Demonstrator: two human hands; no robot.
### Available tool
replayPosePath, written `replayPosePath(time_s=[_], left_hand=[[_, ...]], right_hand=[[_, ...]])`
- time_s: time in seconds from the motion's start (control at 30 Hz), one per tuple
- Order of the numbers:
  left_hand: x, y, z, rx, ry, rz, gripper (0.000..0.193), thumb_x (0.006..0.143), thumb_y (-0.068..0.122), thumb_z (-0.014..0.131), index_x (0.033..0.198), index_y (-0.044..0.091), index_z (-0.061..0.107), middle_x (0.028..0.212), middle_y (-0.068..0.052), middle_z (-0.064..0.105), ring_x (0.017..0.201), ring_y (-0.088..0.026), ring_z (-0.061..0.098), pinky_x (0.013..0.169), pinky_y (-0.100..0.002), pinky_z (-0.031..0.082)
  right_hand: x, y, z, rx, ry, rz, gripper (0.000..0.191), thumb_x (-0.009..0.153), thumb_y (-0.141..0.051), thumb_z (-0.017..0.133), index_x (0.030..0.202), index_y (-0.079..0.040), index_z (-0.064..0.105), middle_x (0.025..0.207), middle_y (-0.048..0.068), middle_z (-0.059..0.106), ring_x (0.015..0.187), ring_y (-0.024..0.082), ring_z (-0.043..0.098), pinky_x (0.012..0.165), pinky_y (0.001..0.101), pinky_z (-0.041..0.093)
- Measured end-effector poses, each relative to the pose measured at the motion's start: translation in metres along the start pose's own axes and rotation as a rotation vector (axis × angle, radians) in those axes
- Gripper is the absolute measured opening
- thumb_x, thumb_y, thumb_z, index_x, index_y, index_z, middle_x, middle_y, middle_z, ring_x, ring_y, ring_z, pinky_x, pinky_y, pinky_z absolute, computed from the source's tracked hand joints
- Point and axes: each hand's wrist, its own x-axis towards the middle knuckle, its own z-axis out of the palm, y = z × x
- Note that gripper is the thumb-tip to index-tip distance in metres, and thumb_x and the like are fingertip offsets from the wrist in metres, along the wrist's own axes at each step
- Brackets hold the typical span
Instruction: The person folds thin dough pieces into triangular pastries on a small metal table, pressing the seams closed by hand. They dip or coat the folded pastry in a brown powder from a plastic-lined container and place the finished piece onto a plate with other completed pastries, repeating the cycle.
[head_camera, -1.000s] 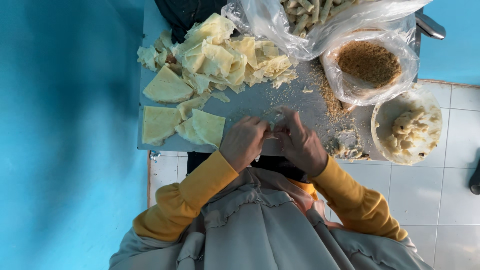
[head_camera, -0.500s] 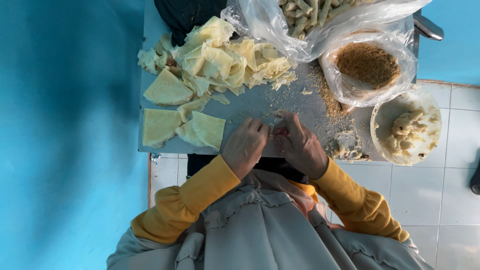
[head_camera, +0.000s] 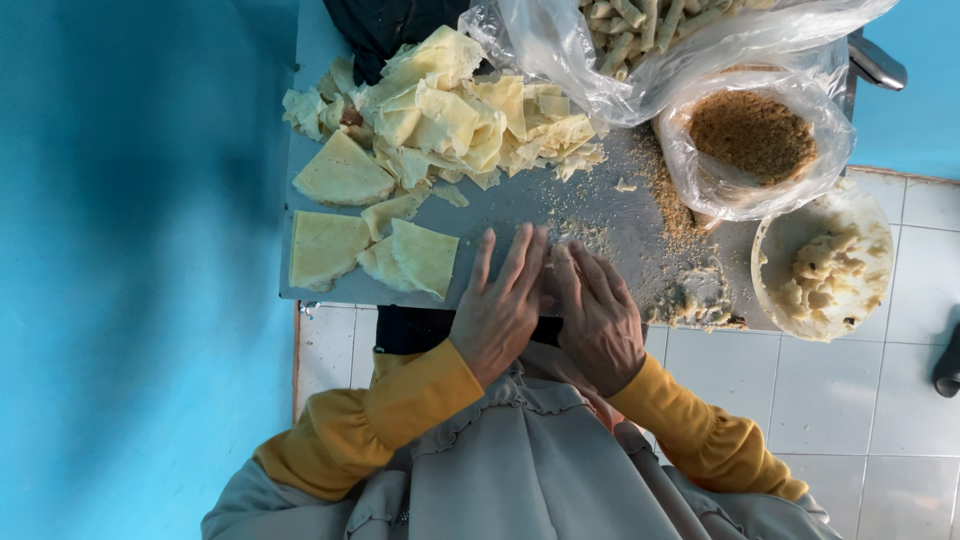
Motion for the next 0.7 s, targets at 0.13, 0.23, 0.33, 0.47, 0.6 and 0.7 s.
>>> replayPosePath(time_s=[0.13,0.23,0.33,0.47,0.6,0.7], left_hand=[[0.017,-0.008,0.023,-0.044,-0.061,-0.088,0.062,0.097,0.036,0.056,0.146,-0.002,0.051,0.169,-0.012,0.031,0.157,-0.031,0.021,0.125,-0.062,0.013],[0.013,-0.016,0.028,-0.237,0.093,-0.221,0.074,0.101,0.045,0.056,0.155,-0.004,0.043,0.166,-0.014,0.031,0.155,-0.032,0.022,0.123,-0.065,0.009],[-0.01,-0.029,0.016,-0.135,0.147,-0.349,0.06,0.106,0.036,0.059,0.155,0.004,0.047,0.161,-0.011,0.041,0.15,-0.03,0.032,0.12,-0.063,0.017],[-0.045,-0.052,-0.008,-0.32,0.269,-0.497,0.041,0.102,0.008,0.06,0.143,0.007,0.058,0.139,-0.013,0.056,0.128,-0.032,0.052,0.107,-0.052,0.044],[-0.064,-0.06,-0.019,-0.472,0.405,-0.553,0.038,0.098,-0.008,0.056,0.135,0.003,0.06,0.123,-0.017,0.06,0.111,-0.034,0.064,0.092,-0.041,0.056],[-0.067,-0.057,-0.019,-0.447,0.486,-0.567,0.031,0.103,-0.006,0.056,0.132,0.004,0.061,0.123,-0.015,0.062,0.109,-0.035,0.066,0.089,-0.041,0.056]], right_hand=[[0.009,0.01,0.005,-0.097,-0.102,-0.012,0.071,0.085,-0.003,0.06,0.151,0.007,0.037,0.149,0.025,0.058,0.145,0.038,0.043,0.122,0.0511,0.024],[0.01,0.035,0.0,-0.089,-0.022,-0.036,0.072,0.089,0.004,0.059,0.156,0.004,0.033,0.153,0.019,0.059,0.141,0.034,0.049,0.12,0.0492,0.028],[0.009,0.044,0.004,0.186,0.032,0.033,0.072,0.098,0.002,0.065,0.161,-0.001,0.03,0.138,0.012,0.063,0.122,0.026,0.06,0.105,0.0435,0.045],[0.029,0.044,0.02,0.348,0.23,-0.247,0.079,0.104,0.0,0.07,0.164,-0.006,0.02,0.126,0.022,0.065,0.095,0.02,0.064,0.08,0.0317,0.057],[0.06,0.088,-0.02,0.323,0.101,0.003,0.055,0.103,0.014,0.055,0.154,-0.001,0.037,0.109,0.015,0.068,0.084,0.022,0.064,0.063,0.0317,0.054],[0.074,0.094,-0.054,-0.075,0.327,0.009,0.055,0.104,0.018,0.045,0.156,0.001,0.036,0.139,0.021,0.065,0.098,0.028,0.067,0.078,0.0348,0.058]])
